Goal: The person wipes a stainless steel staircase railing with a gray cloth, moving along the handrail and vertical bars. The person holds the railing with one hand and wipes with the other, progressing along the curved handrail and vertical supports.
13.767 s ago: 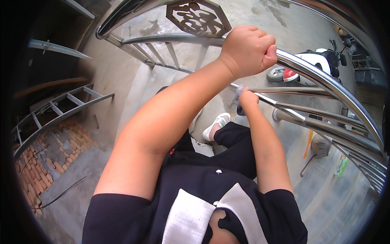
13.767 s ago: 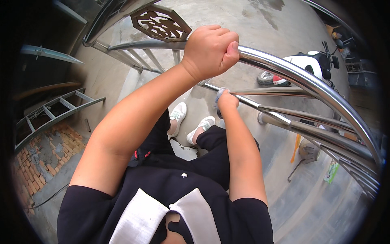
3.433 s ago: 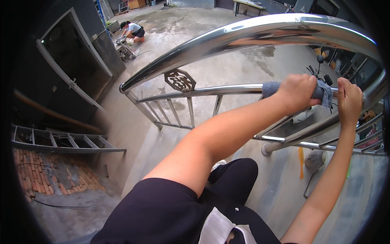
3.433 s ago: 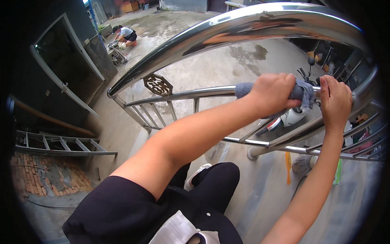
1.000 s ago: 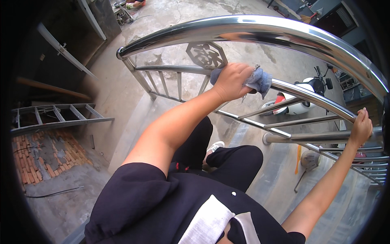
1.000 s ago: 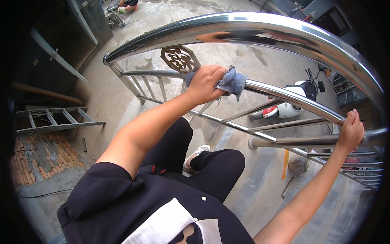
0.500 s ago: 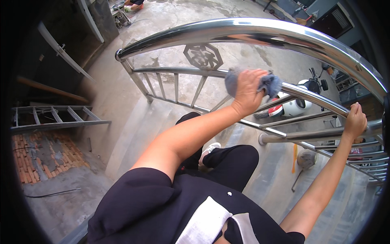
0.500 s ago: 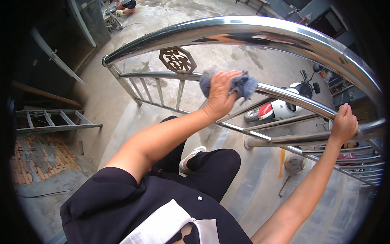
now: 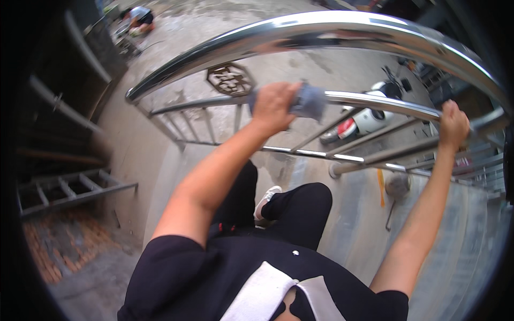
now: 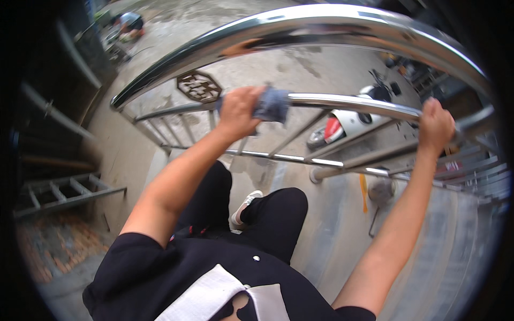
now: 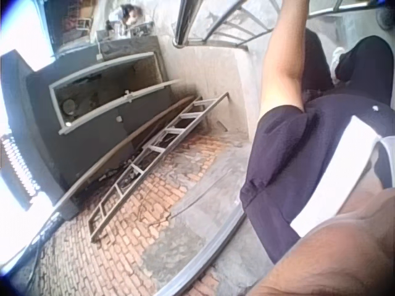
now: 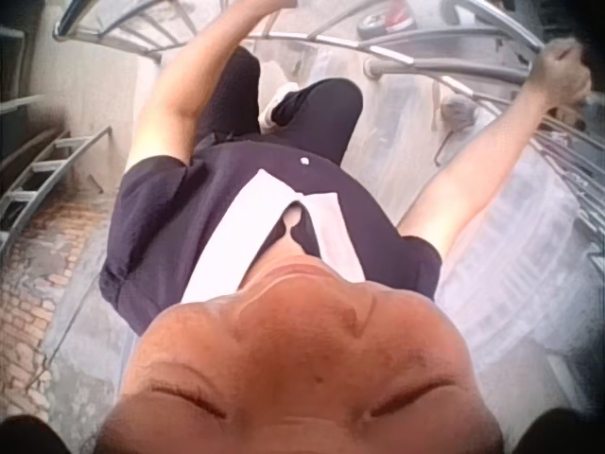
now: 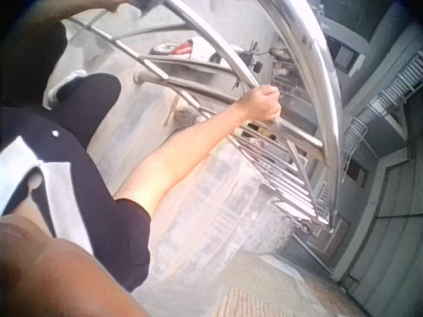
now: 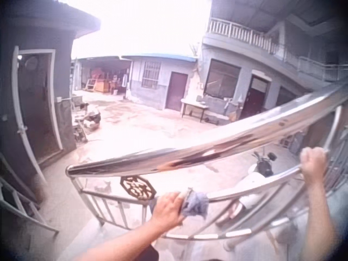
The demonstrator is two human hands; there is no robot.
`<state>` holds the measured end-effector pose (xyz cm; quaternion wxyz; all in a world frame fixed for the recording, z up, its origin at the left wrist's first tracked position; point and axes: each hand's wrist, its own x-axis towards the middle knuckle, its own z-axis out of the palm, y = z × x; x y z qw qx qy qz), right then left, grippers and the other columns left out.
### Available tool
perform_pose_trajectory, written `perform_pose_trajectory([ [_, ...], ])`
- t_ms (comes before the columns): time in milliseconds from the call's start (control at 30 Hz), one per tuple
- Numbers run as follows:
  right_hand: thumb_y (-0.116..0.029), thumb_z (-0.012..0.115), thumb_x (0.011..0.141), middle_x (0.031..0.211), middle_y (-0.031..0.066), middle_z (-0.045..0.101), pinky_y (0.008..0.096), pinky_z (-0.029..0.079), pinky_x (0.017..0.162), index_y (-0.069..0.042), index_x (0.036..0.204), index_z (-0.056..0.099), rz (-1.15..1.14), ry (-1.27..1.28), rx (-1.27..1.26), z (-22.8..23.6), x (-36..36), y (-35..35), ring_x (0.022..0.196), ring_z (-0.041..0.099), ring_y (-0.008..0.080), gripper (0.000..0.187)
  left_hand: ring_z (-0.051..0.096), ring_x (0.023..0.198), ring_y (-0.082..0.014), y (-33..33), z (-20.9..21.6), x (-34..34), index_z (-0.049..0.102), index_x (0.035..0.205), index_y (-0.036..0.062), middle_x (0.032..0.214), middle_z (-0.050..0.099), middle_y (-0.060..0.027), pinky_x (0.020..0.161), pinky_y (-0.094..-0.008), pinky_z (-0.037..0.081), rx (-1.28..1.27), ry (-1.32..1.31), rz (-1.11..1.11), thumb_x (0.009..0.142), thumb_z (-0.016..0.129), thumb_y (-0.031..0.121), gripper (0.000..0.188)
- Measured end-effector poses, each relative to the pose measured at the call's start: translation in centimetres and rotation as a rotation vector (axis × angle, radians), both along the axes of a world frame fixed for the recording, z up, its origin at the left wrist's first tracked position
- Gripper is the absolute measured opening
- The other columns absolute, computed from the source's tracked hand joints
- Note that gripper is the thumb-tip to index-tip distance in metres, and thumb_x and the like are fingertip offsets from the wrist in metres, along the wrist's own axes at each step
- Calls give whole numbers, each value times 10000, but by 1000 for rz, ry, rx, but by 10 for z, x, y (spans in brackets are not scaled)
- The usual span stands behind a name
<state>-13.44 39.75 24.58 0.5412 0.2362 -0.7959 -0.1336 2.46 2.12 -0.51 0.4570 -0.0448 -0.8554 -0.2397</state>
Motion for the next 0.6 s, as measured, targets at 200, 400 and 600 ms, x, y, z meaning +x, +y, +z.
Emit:
perform_pose_trajectory([
  [200,-286,564,840,612,124,580,466,448,726,-103,630,629,143,97,-200,-13,-7,-43,679,569,328,286,572,956,-394,-29,4,7,521,1215,42,1031,598,-181,818,-466,451,-92,-167,20,659,772,250,644],
  [400,-270,592,816,555,38,583,385,430,809,-119,572,597,221,176,-258,-16,-7,-35,633,534,243,287,603,913,-417,-26,4,-8,552,1140,24,988,632,-189,783,-456,486,-29,-299,34,630,817,195,599],
  [600,-267,600,807,559,34,587,385,430,806,-123,575,600,250,251,-303,-21,-6,-35,634,531,245,273,637,886,-400,-27,17,-7,580,1093,2,949,661,-199,763,-412,501,50,-393,-65,639,816,170,539],
])
